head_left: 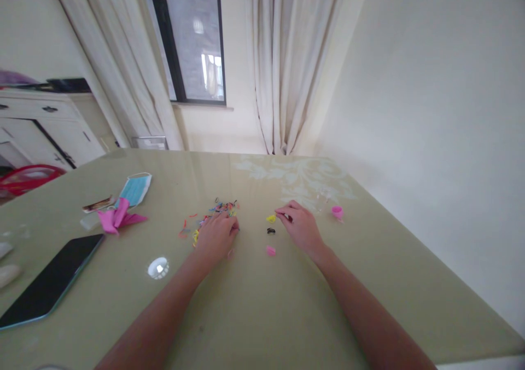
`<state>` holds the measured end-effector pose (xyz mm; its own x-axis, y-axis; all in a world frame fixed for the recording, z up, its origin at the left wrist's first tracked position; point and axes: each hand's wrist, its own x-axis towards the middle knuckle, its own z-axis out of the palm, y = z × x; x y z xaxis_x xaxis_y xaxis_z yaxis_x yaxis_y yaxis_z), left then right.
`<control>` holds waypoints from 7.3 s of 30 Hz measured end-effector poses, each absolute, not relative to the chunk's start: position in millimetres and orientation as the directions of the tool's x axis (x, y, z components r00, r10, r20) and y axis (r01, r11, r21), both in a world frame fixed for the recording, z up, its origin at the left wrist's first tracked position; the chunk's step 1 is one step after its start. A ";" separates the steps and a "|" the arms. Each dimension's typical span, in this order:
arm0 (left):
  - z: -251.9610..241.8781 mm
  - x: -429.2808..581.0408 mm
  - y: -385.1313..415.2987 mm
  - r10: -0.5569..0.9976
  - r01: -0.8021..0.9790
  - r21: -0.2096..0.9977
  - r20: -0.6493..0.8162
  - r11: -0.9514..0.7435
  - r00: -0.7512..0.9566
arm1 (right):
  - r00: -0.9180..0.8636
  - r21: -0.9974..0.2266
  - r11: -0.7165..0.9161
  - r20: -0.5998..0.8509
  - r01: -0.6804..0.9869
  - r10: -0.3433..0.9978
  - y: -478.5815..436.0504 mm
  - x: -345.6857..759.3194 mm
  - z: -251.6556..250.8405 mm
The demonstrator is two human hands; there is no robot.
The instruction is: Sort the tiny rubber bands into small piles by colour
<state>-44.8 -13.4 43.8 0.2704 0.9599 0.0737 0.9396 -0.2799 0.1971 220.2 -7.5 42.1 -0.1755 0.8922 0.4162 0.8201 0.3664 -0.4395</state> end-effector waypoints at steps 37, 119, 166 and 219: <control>53.4 -13.7 -45.2 0.954 -0.009 0.983 0.183 -0.186 0.237 | -0.219 -0.815 0.466 0.413 0.344 0.884 -61.4 190.7 67.2; 49.4 -22.9 -32.4 0.801 0.456 0.670 0.564 -0.586 0.200 | -0.165 -0.822 0.387 0.350 0.419 0.922 -38.2 219.3 57.6; 31.0 -45.5 -9.9 0.923 0.944 0.168 0.314 -0.283 0.221 | -0.193 -0.620 0.324 0.270 0.715 0.943 -23.2 214.2 29.2; 36.6 -47.3 -8.6 0.921 0.820 0.420 0.208 -0.389 0.330 | -0.017 -0.902 0.301 0.312 0.309 0.950 -16.1 224.3 40.5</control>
<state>-47.3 -8.6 36.6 0.3302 0.9208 0.2078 0.8202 -0.3888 0.4196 224.3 -16.1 40.5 -0.0165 0.9501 0.3116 0.3093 0.3013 -0.9020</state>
